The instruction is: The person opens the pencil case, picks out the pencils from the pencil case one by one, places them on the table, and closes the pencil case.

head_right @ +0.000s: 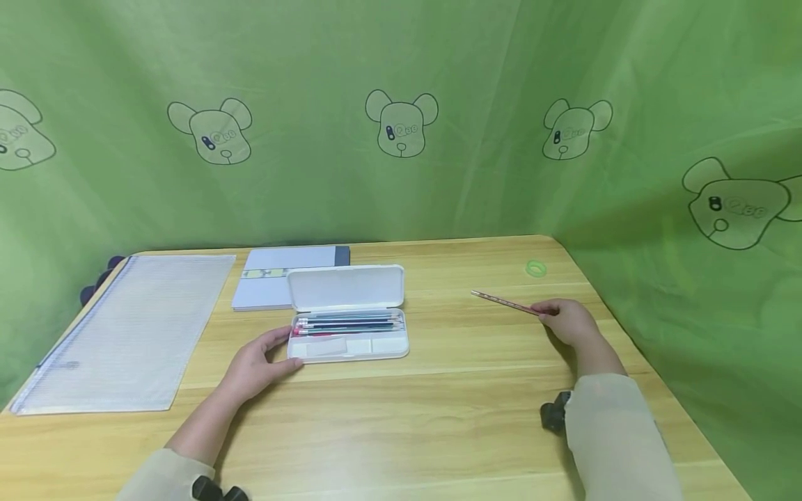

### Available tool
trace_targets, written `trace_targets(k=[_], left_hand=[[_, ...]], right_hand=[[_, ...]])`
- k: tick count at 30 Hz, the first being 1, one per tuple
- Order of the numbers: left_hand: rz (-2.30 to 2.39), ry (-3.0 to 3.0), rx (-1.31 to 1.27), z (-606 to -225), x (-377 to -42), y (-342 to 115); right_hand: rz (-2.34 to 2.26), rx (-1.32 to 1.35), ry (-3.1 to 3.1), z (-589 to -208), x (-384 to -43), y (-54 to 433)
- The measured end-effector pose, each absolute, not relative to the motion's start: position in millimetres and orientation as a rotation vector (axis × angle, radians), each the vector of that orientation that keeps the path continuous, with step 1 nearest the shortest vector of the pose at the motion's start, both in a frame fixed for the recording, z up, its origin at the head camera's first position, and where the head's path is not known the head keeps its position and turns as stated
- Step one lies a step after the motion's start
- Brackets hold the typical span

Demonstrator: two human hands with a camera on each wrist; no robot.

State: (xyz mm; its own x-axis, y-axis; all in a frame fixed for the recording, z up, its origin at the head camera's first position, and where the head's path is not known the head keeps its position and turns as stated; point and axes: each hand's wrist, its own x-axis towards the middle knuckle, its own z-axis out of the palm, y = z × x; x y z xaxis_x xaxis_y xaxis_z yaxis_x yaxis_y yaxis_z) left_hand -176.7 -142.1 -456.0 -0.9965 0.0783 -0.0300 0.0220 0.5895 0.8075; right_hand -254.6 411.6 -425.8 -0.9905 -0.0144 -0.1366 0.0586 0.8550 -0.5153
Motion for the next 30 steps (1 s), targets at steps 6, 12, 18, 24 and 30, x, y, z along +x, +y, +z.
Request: trace_targets(k=[6, 12, 18, 24, 30], left_hand=[[1.385, 2.749, 0.085, -456, -177, -142], [1.387, 2.746, 0.086, -456, -177, -142], [1.395, 2.745, 0.090, -456, -177, -142], [1.400, 2.748, 0.093, -457, -177, -143], [1.404, 2.745, 0.093, -457, -177, -142]], right_hand=[[-0.808, 0.025, 2.895, -426, -255, 412], [-0.855, 0.021, 2.920, -424, -251, 410], [-0.991, 0.083, 2.940, -417, -246, 393], [-1.113, -0.022, 2.964, -410, -242, 353], [-1.213, -0.158, 2.909, -409, -242, 305]])
